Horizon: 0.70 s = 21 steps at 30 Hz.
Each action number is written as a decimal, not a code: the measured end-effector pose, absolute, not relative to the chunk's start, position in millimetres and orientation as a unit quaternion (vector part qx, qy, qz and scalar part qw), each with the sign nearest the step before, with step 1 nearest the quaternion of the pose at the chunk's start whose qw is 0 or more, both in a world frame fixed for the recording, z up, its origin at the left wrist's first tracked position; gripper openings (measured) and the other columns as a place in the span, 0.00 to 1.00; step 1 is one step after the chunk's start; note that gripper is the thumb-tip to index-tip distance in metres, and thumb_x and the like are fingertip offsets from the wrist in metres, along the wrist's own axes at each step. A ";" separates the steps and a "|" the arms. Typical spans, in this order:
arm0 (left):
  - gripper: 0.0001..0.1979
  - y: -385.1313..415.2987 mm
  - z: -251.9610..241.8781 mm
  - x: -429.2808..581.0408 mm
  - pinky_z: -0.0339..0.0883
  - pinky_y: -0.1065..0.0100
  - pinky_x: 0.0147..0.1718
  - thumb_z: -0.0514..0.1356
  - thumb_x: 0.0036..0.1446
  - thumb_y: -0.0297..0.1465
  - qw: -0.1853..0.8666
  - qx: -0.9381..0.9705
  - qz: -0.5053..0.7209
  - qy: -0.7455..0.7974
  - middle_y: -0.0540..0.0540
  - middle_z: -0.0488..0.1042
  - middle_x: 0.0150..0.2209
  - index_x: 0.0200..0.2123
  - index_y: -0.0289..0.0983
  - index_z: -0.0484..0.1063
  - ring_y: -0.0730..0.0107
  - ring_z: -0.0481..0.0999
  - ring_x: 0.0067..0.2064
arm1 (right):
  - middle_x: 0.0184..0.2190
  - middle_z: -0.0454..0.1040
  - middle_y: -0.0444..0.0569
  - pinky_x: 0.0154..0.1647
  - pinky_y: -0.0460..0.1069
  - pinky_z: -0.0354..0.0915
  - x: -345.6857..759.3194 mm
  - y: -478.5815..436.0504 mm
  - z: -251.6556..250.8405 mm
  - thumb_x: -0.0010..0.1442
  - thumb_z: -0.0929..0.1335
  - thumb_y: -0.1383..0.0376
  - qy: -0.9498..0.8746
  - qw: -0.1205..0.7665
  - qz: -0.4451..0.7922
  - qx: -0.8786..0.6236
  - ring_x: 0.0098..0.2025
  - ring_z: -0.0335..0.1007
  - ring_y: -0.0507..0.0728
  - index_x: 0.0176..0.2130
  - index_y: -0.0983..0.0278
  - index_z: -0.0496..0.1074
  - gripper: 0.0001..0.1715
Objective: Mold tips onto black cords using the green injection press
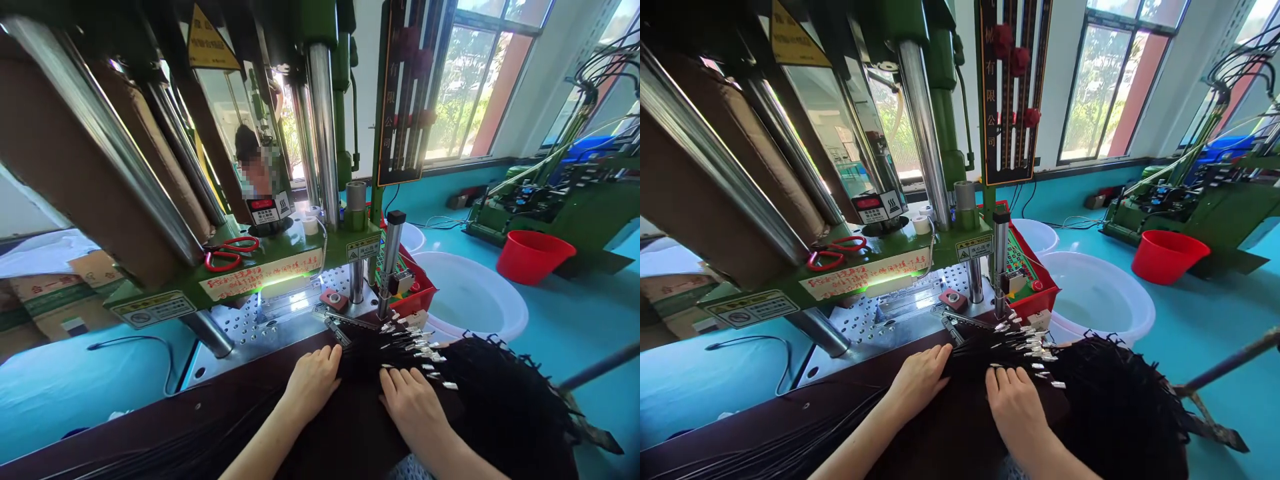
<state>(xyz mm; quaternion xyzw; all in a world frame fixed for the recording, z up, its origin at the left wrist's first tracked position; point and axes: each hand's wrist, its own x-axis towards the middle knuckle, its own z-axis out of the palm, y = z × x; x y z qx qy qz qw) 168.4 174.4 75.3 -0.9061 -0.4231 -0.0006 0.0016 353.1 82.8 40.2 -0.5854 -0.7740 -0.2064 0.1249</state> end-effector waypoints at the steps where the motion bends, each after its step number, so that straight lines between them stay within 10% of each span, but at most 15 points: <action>1: 0.21 175.8 77.6 168.4 0.69 0.60 0.36 0.58 0.51 0.30 -0.003 -0.906 0.001 -0.423 0.44 0.72 0.39 0.50 0.34 0.61 0.59 0.74 0.39 | 0.28 0.71 0.49 0.31 0.53 0.60 354.4 85.2 38.6 0.49 0.66 0.77 -0.776 0.111 -0.211 -0.584 0.27 0.66 0.57 0.38 0.68 0.67 0.14; 21: 0.18 188.3 81.3 167.5 0.68 0.59 0.40 0.60 0.49 0.41 -0.015 -0.906 -0.059 -0.419 0.44 0.69 0.42 0.40 0.36 0.67 0.59 0.69 0.44 | 0.25 0.68 0.43 0.31 0.51 0.55 412.0 66.7 55.3 0.53 0.64 0.74 -0.859 0.123 -0.120 -0.482 0.27 0.64 0.55 0.29 0.62 0.64 0.07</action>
